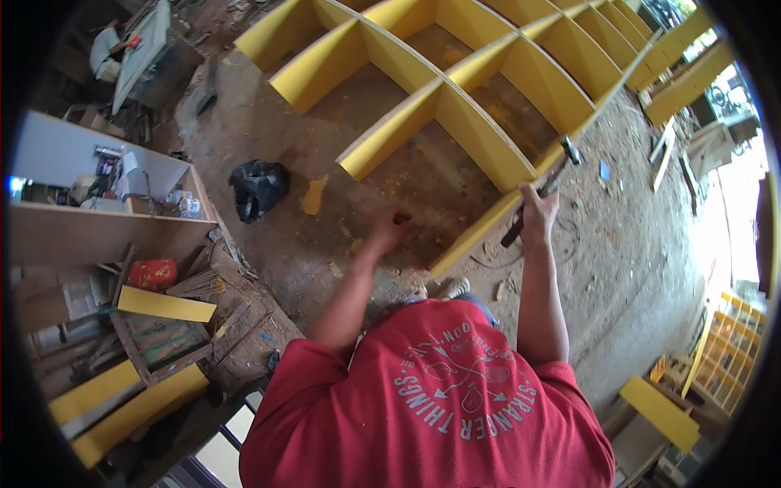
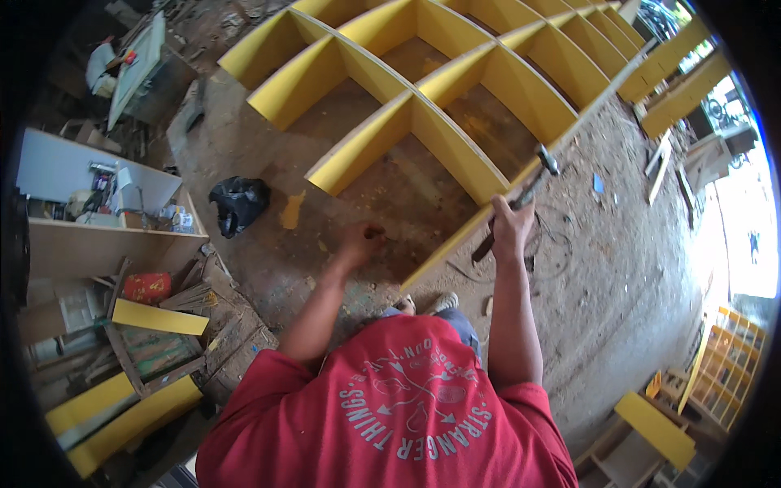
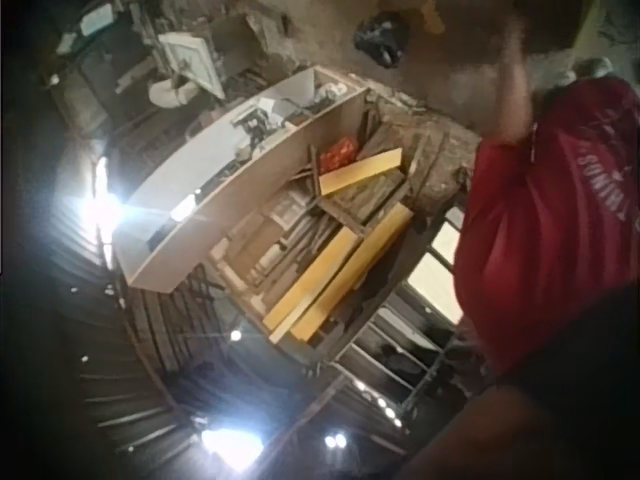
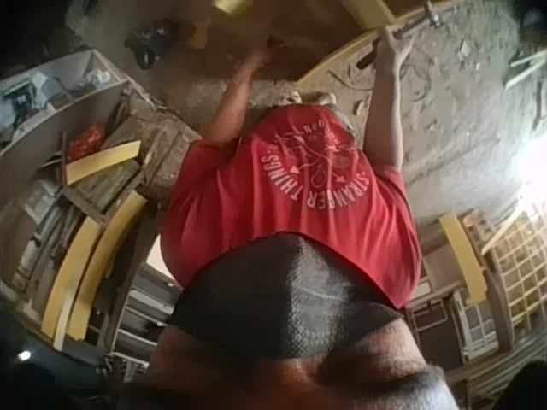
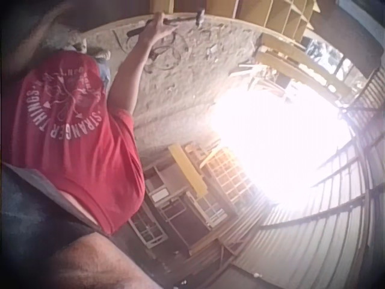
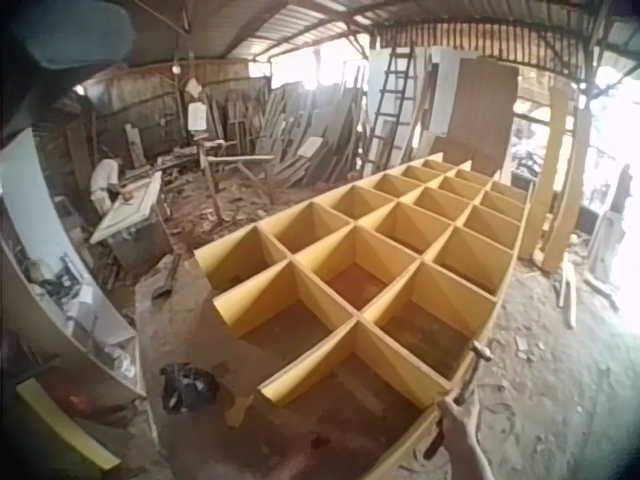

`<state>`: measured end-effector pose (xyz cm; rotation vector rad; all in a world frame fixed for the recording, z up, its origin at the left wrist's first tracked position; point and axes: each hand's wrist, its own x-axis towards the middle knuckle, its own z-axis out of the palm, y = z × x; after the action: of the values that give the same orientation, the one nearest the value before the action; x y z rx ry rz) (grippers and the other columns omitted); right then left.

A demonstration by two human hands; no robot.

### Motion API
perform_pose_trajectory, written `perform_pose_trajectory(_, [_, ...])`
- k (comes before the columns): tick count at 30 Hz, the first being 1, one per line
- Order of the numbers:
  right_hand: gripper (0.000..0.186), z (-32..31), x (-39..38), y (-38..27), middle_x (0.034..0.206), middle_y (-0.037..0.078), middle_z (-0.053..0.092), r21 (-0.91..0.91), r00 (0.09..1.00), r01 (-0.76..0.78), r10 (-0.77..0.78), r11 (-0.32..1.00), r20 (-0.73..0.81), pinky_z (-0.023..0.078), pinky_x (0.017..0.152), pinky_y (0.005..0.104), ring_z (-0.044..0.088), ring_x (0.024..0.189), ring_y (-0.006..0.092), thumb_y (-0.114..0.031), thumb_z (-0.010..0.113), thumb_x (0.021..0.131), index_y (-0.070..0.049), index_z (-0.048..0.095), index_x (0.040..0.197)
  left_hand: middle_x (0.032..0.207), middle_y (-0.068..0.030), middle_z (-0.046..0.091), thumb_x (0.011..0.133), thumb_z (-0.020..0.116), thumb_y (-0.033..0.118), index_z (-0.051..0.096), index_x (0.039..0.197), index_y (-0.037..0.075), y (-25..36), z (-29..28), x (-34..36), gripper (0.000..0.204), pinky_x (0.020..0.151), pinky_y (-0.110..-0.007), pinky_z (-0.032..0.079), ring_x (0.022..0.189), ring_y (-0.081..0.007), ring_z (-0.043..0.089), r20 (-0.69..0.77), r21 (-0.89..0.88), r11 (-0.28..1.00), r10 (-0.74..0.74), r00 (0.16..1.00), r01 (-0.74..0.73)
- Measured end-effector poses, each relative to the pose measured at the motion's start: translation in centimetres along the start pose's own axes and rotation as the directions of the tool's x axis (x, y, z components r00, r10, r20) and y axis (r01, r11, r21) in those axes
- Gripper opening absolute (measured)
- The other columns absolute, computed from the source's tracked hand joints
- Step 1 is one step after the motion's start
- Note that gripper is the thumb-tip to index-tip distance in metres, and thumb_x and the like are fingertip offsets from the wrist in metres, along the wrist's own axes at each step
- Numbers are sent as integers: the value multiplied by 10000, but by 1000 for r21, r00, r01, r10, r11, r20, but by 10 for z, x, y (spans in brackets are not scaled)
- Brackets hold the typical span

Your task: The person builds a yellow shelving unit by hammering nails into a wooden trim piece and using pliers to pull out a nail.

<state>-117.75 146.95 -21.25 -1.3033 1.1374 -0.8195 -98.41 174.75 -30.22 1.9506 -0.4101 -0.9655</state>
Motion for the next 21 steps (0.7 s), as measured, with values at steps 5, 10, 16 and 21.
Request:
perform_pose_trajectory(5, [565,-5,4,13,1010,16,640,28,995,90,-91,996,34,503,701,285,584,789,109,-38,750,881,-9,546,1407,1069,-205,777,892,750,114,752,1166,27,-9,20,-4,287,867,-442,581,1021,-349,759,-14,215,965,159,987,-153])
perform_pose_trajectory(10, [528,-6,3,12,1046,33,633,19,995,92,-92,996,35,496,734,288,578,834,116,-30,737,880,10,545,1371,1098,-195,782,905,734,142,763,1168,66,-3,26,-14,275,891,-459,583,1050,-369,756,-86,320,934,196,977,-159])
perform_pose_trajectory(16, [512,-2,-1,-6,920,16,591,132,994,49,-62,990,91,439,526,263,542,626,93,-14,751,876,-57,504,1323,1125,-186,783,909,737,163,773,1172,80,18,31,-12,278,916,-461,580,1072,-375,749,-114,294,950,141,983,-102])
perform_pose_trajectory(21, [609,-9,6,-6,840,-14,556,26,988,70,-73,997,134,389,459,256,488,553,65,-145,820,933,-65,466,1421,1170,-189,777,916,758,198,817,1125,108,-4,37,1,235,966,-454,573,1118,-383,736,-120,335,926,224,967,-174])
